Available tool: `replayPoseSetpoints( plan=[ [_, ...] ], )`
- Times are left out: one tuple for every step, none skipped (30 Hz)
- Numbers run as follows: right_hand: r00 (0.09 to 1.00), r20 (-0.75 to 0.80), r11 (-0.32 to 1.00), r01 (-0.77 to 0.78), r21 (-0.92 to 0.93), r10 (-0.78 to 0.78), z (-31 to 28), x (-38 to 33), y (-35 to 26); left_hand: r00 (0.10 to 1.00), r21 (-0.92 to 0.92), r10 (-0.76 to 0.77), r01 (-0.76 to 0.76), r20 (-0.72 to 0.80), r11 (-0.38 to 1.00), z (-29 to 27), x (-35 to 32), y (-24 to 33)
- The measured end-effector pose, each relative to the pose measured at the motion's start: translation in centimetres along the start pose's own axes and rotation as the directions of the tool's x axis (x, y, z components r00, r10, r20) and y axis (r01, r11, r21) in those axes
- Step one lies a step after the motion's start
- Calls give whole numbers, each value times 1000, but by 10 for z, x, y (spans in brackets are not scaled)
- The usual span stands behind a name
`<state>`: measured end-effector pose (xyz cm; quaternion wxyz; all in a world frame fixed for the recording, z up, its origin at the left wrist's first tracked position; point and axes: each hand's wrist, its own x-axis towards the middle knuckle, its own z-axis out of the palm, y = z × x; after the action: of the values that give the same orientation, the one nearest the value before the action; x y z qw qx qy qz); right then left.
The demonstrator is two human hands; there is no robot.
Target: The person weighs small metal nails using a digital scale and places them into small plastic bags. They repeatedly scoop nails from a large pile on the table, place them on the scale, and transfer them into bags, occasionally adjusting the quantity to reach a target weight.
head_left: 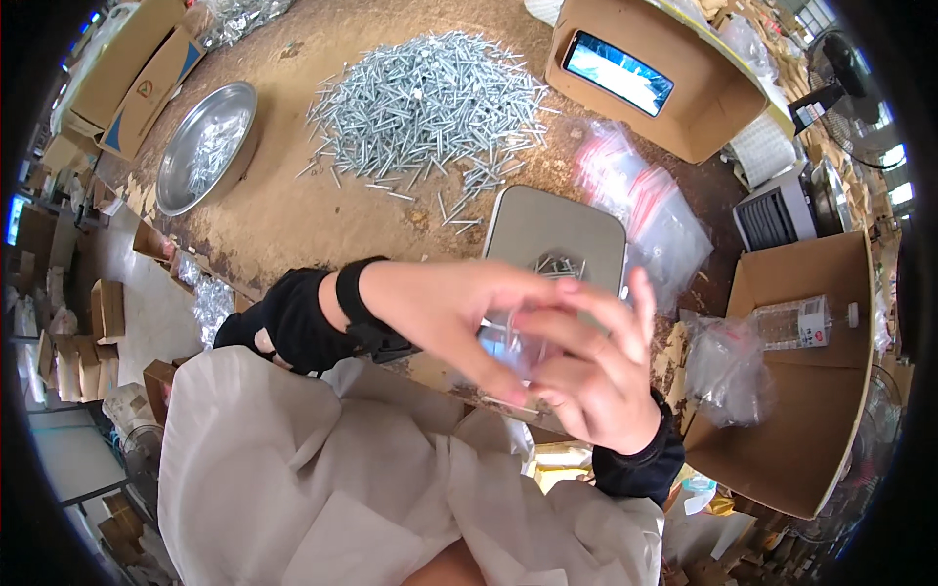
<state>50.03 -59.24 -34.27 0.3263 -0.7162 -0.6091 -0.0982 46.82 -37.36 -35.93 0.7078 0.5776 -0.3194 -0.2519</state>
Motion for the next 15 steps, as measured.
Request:
replayPoseSetpoints(
  plan=[
    [998, -44, 999, -33, 2, 33, 1, 0, 2, 997, -26, 19, -21, -75, 999, -2, -1, 0],
    [997, -61, 998, -44, -39, 42, -3, 0, 6, 988, -49, 35, -43, -150, 998, -4, -3, 0],
    [990, -111, 996, -86, -30, 82, -4, 1, 9, 977, -66, 53, -68, -205, 996, -5, -5, 2],
    [979, -164, 992, -127, -28, 121, -7, 2, 13, 965, -76, 75, -97, -252, 992, -7, -5, 8],
    [970, -183, 985, -169, -30, 161, -8, 0, 19, 950, -85, 95, -126, -298, 988, -9, -5, 14],
    [955, -201, 975, -223, -1, 219, -8, 1, 22, 932, -93, 114, -155, -344, 984, -11, -5, 16],
    [939, -207, 961, -274, 35, 275, -5, 1, 26, 908, -54, 144, -179, -393, 982, -14, -6, 16],
    [920, -210, 943, -324, 70, 332, -1, 0, 29, 880, -7, 171, -194, -443, 981, -16, -7, 15],
    [921, -197, 941, -337, 35, 337, -1, -1, 31, 849, 40, 198, -206, -489, 978, -18, -8, 14],
    [921, -184, 937, -349, -4, 343, -3, -2, 34, 816, 87, 229, -216, -531, 972, -19, -9, 14],
    [922, -171, 932, -360, -42, 349, -5, -3, 35, 787, 112, 253, -231, -562, 967, -20, -9, 13],
    [916, -179, 927, -371, -47, 358, -7, -4, 35, 780, 125, 260, -230, -569, 965, -22, -9, 13],
    [912, -186, 924, -380, -48, 365, -8, -5, 34, 772, 141, 266, -227, -577, 964, -22, -9, 13],
    [908, -193, 920, -388, -49, 373, -9, -5, 34, 763, 156, 273, -224, -586, 962, -23, -9, 14],
    [904, -206, 921, -389, -37, 374, -9, -5, 35, 758, 177, 275, -211, -592, 961, -22, -9, 14]
  ],
)
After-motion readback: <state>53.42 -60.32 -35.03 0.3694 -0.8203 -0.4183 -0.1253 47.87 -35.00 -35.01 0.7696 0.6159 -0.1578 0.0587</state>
